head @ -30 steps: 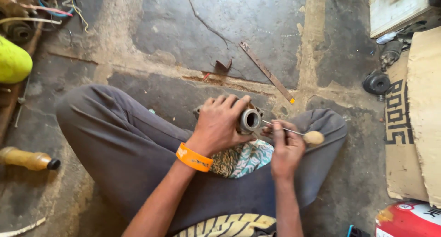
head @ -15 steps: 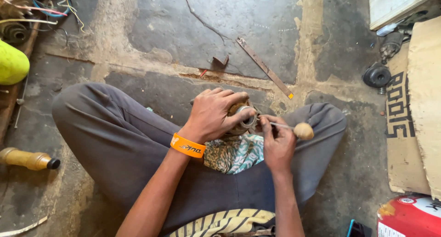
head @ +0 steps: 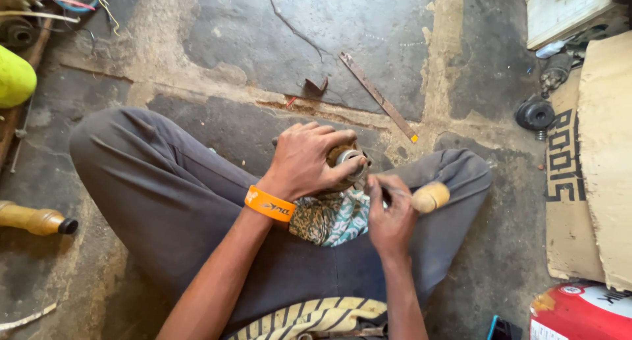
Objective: The person sits on the floor and uses a small hammer and a metal pick to chip away at the inner surface of a cylindrical metal part. The person repeatedly taps the pick against the part's interior while rotating it to access different areas.
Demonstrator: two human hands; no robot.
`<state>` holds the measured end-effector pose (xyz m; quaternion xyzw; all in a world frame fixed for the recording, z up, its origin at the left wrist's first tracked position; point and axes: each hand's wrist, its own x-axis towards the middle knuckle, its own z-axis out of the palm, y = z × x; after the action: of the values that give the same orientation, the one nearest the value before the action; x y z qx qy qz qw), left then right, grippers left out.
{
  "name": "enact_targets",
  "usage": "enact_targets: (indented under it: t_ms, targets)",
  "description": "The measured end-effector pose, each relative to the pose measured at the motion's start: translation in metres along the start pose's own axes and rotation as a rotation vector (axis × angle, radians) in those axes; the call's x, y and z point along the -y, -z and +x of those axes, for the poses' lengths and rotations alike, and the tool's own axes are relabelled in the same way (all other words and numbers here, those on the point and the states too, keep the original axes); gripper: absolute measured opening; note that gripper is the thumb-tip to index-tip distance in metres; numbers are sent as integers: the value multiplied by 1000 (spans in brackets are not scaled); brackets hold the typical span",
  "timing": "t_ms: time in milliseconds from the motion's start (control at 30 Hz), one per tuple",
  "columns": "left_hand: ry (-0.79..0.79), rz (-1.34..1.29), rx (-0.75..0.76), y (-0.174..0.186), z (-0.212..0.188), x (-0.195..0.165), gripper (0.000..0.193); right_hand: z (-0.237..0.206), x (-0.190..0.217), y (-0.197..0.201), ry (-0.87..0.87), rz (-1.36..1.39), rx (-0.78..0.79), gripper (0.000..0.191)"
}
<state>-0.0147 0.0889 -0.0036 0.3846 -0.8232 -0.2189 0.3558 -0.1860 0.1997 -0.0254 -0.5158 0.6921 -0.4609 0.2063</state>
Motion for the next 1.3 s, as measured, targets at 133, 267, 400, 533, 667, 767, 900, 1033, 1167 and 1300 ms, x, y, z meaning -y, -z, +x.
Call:
enact_targets:
  t_ms: [133,267,400,533,667,767,900,1033,1167,1300]
  targets:
    - [2,13,9,-2,-2,-1,42,0,1,-2,6,10,-17,10]
    - [-29,-5,-49,-3,-1,1,42,1,6,-1,92,-31,-29,11]
    - [-6,-6,-19,-2,-1,1,42,10,16,6,49,-190,-2,11]
    - [31,4,9,-2,0,0,41,20,23,16,-42,-143,108,13]
    - [6,13,-29,-4,-2,0,41,19,26,19,-93,-181,145,16]
    - [-7,-31,-39,-6,-2,2,43,19,25,19,12,-250,139,16]
    - [43,-42,-21,-7,-3,2,44,20,17,16,-91,-154,113,16]
    - [7,-38,-53,-7,-3,4,45,15,8,13,-147,0,128,15]
    - [33,-50,15,-7,-4,4,44,9,6,10,-96,-48,47,16]
    - [27,-51,-23,-8,-4,4,45,7,7,8,-125,-51,45,18]
